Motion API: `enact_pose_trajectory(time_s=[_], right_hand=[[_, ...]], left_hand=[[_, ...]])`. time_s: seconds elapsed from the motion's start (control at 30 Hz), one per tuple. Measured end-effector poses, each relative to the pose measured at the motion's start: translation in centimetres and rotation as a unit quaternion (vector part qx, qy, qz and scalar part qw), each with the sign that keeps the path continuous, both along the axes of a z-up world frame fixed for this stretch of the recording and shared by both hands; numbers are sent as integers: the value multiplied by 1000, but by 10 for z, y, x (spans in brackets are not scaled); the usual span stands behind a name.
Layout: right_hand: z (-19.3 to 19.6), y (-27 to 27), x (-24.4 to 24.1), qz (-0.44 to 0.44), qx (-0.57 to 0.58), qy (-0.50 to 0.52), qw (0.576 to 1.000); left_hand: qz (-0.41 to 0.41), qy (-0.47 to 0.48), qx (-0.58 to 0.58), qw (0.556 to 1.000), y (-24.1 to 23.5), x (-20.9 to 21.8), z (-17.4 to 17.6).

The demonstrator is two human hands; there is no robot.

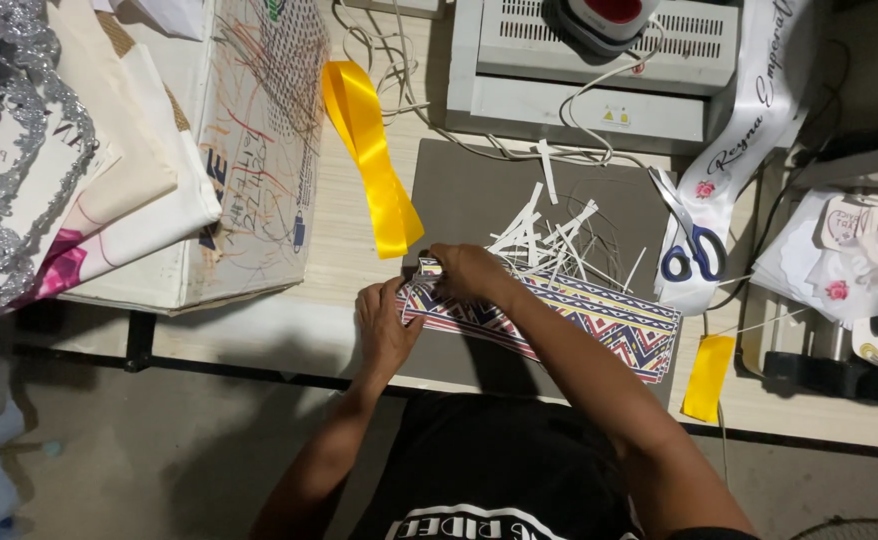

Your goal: The person uses scissors to cut a stack of patterned paper sheets into smaller pieces. They then cut out several oval-shaped tags printed with 'HEART SERVICE' text from a white sheet.

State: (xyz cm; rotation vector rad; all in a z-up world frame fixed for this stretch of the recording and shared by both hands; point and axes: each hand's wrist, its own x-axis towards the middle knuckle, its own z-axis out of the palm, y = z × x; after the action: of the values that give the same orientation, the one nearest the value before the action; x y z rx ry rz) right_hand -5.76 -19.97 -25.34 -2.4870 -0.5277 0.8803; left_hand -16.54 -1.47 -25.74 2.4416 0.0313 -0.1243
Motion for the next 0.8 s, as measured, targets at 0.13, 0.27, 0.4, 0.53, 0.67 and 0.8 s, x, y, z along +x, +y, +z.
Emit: enact_pose_trajectory(time_s=[0.13,0.27,0.4,0.53,0.67,0.8], right_hand=[[36,-28,5,-35,145,47,988],[107,-68,7,-47,214,-18,975],[177,-108,-6,-101,263,-32,959],[218,-139,-25,-138,353,-82,922],[252,-165,-34,-136,377,-179,898],[257,-183,-35,-140,464,-138,864]], left_hand=[[45,58,-209,975,9,1,-15],[-3,72,-459,885,3,7,12],[-136,38,-513,847,-34,19,77],[-149,-92,-397,901,-87,29,128],[-139,-199,-326,914,-104,52,151],[-209,-214,-367,881,-93,86,216]])
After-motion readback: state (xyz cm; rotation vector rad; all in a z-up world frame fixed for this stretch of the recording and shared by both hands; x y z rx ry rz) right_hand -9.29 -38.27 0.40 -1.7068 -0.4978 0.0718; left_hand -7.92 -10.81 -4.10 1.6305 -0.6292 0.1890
